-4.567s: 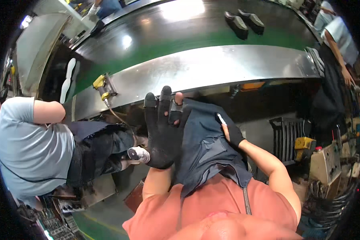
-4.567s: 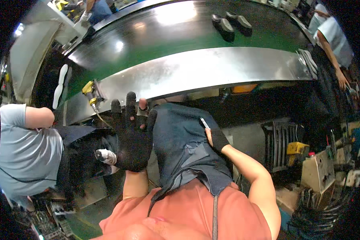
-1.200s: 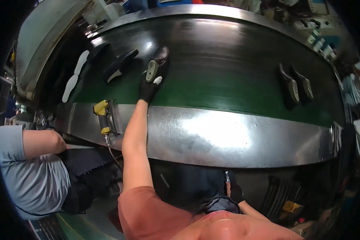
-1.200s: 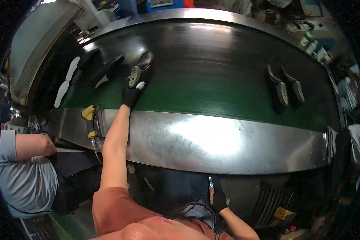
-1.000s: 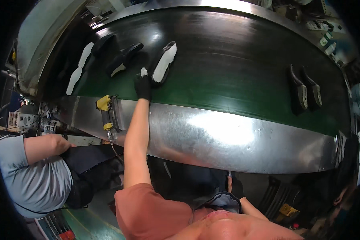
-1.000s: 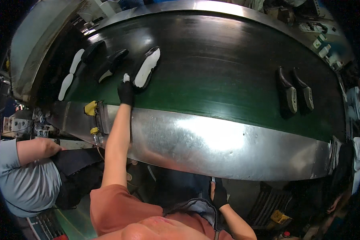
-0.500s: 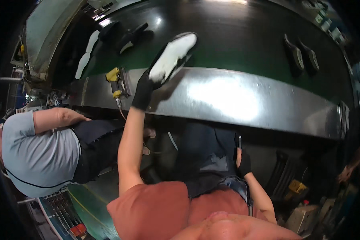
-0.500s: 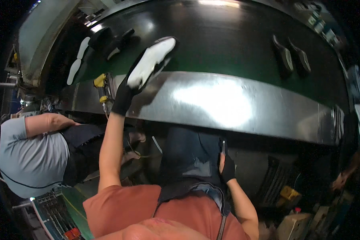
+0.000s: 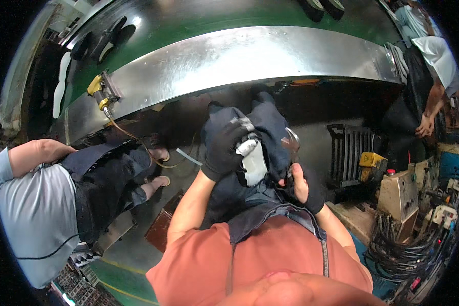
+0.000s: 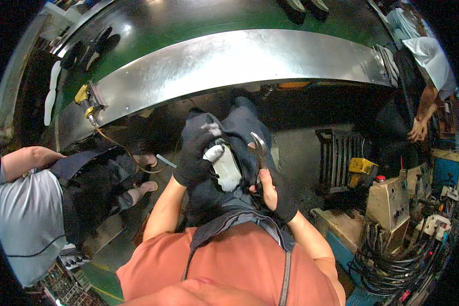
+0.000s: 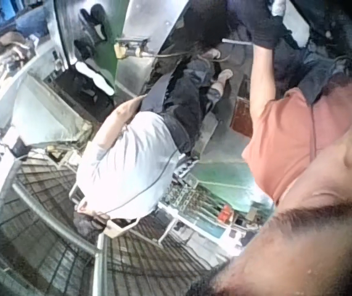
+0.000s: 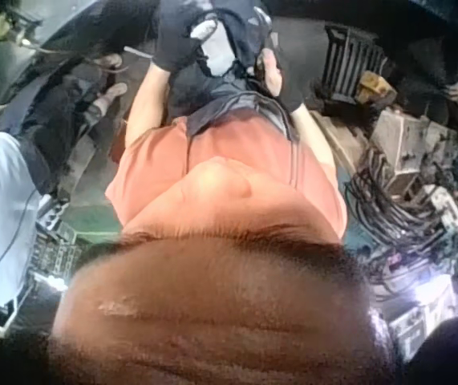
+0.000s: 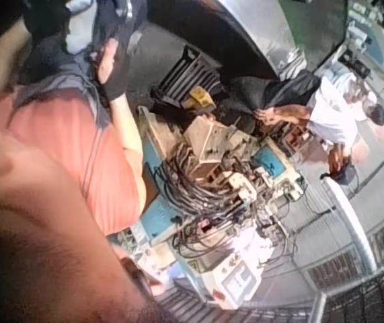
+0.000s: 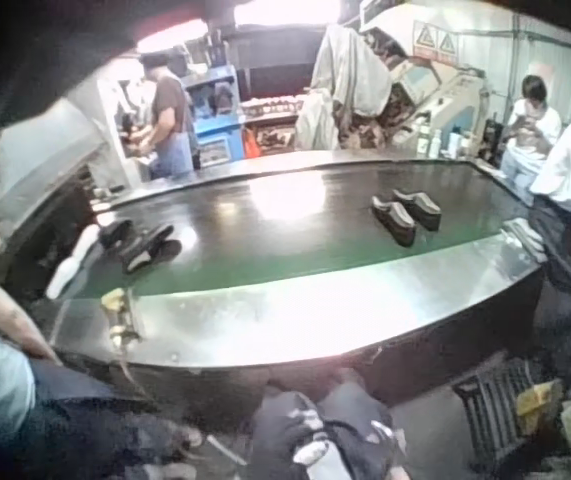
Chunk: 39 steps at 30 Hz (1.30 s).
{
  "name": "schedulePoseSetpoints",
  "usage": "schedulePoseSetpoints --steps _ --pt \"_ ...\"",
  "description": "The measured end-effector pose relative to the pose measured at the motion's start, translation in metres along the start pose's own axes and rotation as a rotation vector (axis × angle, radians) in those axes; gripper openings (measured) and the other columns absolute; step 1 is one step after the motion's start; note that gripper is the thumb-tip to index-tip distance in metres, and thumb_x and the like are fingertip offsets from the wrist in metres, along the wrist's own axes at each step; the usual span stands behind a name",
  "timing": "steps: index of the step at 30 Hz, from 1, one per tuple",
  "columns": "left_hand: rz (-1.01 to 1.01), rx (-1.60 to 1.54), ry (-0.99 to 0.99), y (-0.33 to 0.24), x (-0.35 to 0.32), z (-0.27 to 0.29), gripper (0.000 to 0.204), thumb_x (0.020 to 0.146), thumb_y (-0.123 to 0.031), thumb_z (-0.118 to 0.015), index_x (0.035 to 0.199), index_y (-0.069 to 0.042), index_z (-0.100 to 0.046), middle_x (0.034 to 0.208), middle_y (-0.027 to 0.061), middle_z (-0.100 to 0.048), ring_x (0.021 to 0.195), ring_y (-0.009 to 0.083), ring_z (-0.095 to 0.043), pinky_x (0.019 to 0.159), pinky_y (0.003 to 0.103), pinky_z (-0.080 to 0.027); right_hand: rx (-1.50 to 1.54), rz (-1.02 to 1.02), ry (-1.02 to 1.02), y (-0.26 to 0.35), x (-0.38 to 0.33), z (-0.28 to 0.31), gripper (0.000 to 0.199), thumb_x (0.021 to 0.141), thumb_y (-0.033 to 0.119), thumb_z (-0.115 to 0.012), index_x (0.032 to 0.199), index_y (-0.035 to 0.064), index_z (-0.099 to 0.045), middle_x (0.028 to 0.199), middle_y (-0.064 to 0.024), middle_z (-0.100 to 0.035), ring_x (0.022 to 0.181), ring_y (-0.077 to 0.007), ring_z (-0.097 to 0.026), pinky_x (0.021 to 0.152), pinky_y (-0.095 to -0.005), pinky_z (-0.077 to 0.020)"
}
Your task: The person sits on the floor and uses a curved metal tool to scrape and trim the white soles of black shoes. They repeatedly pick up shoes from a nearby table, place them on their lap, and work on the soles before returning them to the table.
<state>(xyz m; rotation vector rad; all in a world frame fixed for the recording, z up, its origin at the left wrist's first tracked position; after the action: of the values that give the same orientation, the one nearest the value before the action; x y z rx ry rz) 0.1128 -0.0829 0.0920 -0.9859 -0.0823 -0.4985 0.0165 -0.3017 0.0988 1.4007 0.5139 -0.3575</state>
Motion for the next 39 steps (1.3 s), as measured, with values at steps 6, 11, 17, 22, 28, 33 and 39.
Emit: schedulePoseSetpoints --steps 6,11,17,22,28,33,39 --pt "-0.095 0.118 0.139 -0.018 -0.016 -0.007 0.030 0.082 -0.021 -0.061 0.108 -0.004 -0.060 0.110 0.0164 -0.061 0.108 0.0327 -0.056 0.097 0.042 -0.041 0.146 -0.111 0.125 -0.014 -0.028 -0.017 0.045 0.098 0.045 -0.035 0.089 0.0044 -0.053 0.077 -0.0045 -0.057 0.067 -0.0128 -0.058 0.062 -0.0257 -0.0480" --pt "0.034 -0.030 0.094 0.010 -0.028 -0.022 0.029 0.084 -0.021 -0.061 0.108 -0.005 -0.061 0.110 0.0156 -0.062 0.110 0.0307 -0.056 0.095 0.039 -0.043 0.077 -0.089 0.164 -0.005 -0.027 -0.028 0.042 0.099 0.041 -0.035 0.090 0.0043 -0.053 0.075 -0.0049 -0.058 0.066 -0.0117 -0.058 0.062 -0.0255 -0.0488" --pt "-0.225 0.134 -0.067 -0.002 0.024 -0.004 0.027 0.073 -0.023 -0.065 0.092 -0.005 -0.063 0.087 0.0123 -0.064 0.080 0.0301 -0.062 0.070 0.037 -0.046 0.080 0.001 0.172 -0.020 0.000 -0.032 0.045 0.099 0.042 -0.036 0.087 0.0042 -0.057 0.076 -0.0022 -0.057 0.069 -0.0108 -0.052 0.066 -0.0250 -0.0434" --pt "-0.062 0.043 -0.177 0.043 0.040 -0.012 0.017 0.080 -0.020 -0.063 0.080 -0.003 -0.066 0.078 0.0118 -0.065 0.073 0.0246 -0.064 0.067 0.036 -0.048 0.083 0.176 0.233 -0.047 0.047 -0.031 0.043 0.101 0.037 -0.031 0.098 0.0027 -0.057 0.086 -0.0004 -0.058 0.077 -0.0095 -0.050 0.075 -0.0250 -0.0423" --pt "0.421 -1.093 -0.160 0.072 0.045 -0.039 0.037 0.095 -0.028 -0.043 0.085 -0.001 -0.066 0.084 0.0094 -0.067 0.081 0.0210 -0.064 0.076 0.034 -0.051 0.536 -0.069 0.269 -0.025 0.072 -0.051 0.045 0.100 0.037 -0.032 0.111 0.0029 -0.059 0.098 -0.0076 -0.062 0.088 -0.0143 -0.057 0.083 -0.0264 -0.0448" --pt "0.427 -1.114 -0.193 0.067 0.037 -0.052 0.040 0.097 -0.035 -0.037 0.100 -0.003 -0.061 0.100 0.0096 -0.064 0.089 0.0188 -0.062 0.083 0.033 -0.050 0.633 -0.167 0.577 -0.018 0.070 -0.049 0.052 0.097 0.048 -0.034 0.091 0.0030 -0.060 0.075 -0.0102 -0.061 0.059 -0.0177 -0.058 0.055 -0.0298 -0.0472" --pt "0.449 -1.129 -0.293 0.060 -0.002 -0.059 0.045 0.090 -0.045 -0.049 0.112 -0.007 -0.058 0.111 0.0066 -0.059 0.100 0.0162 -0.057 0.088 0.031 -0.046 -0.528 0.442 0.130 -0.029 0.036 -0.047 0.027 0.094 0.022 -0.042 0.096 -0.0001 -0.058 0.081 -0.0196 -0.056 0.073 -0.0343 -0.055 0.067 -0.0421 -0.0442"
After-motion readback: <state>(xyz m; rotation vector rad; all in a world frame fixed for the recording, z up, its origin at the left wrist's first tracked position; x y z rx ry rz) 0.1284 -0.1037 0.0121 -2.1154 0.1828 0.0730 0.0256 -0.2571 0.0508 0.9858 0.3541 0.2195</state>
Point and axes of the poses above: each hand's wrist, its own x-axis towards the middle knuckle, its own z-axis out of the back of the hand, y = z × x, the point moved 3 cm from there along x, towards the middle knuckle
